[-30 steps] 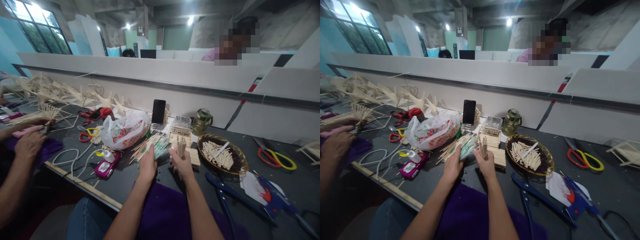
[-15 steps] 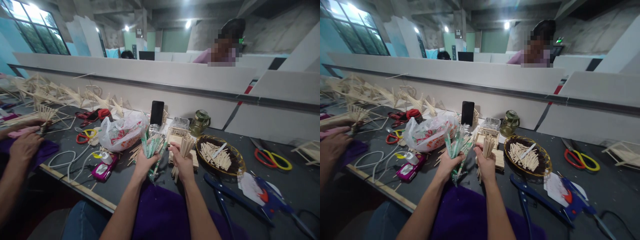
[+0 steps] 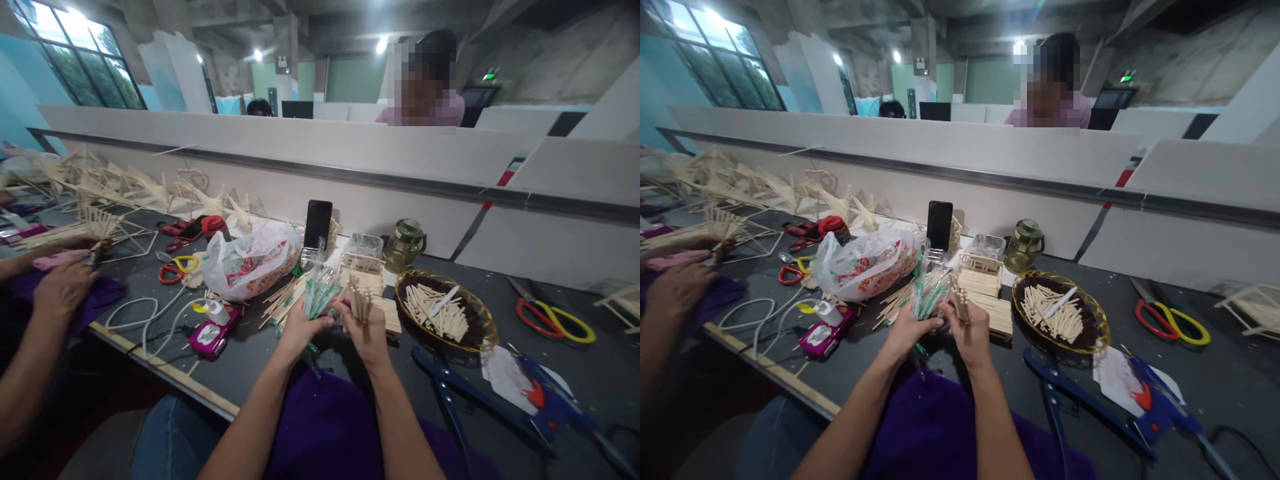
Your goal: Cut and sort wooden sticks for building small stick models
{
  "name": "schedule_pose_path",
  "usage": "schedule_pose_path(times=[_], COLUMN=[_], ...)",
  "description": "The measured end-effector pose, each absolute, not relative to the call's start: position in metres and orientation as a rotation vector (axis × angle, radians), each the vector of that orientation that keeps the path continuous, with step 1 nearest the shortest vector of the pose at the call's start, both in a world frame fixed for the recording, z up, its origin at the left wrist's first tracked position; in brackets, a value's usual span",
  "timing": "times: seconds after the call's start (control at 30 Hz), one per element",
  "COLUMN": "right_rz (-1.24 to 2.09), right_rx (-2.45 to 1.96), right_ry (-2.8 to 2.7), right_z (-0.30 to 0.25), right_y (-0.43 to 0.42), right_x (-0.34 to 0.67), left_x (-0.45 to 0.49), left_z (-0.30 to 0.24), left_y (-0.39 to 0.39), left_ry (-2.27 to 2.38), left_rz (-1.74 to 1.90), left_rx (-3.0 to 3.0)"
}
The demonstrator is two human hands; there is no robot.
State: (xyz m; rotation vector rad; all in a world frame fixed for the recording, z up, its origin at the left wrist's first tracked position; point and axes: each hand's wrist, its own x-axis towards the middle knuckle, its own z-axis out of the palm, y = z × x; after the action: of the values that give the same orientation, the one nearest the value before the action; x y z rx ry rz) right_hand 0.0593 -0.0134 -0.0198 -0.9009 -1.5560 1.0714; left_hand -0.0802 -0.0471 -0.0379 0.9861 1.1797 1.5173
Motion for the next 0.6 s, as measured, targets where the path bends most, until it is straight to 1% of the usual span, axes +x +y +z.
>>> schedule_pose_path(times=[0.13,0.37,0.6], right_rz=[1.114,1.196,1.097], right_rx=[-0.904,-0.993,-0.944], right_ry=[-1.638,-1.602,-1.023], right_z=[-0.025,-0.027,-0.006], right_y=[-0.011,-0.009,-0.008], right_x=[0.057,0.056,0.064], left_x=[-0.085,-0.084,-0.079], left_z=[-0.046,-0.050,-0.042], left_y=[-0.044,-0.042,-0.048], left_ry=[1.246,1.279,1.458], left_rz=[1.518,1.464,1.382], left_rx=[1.047,1.122,1.300])
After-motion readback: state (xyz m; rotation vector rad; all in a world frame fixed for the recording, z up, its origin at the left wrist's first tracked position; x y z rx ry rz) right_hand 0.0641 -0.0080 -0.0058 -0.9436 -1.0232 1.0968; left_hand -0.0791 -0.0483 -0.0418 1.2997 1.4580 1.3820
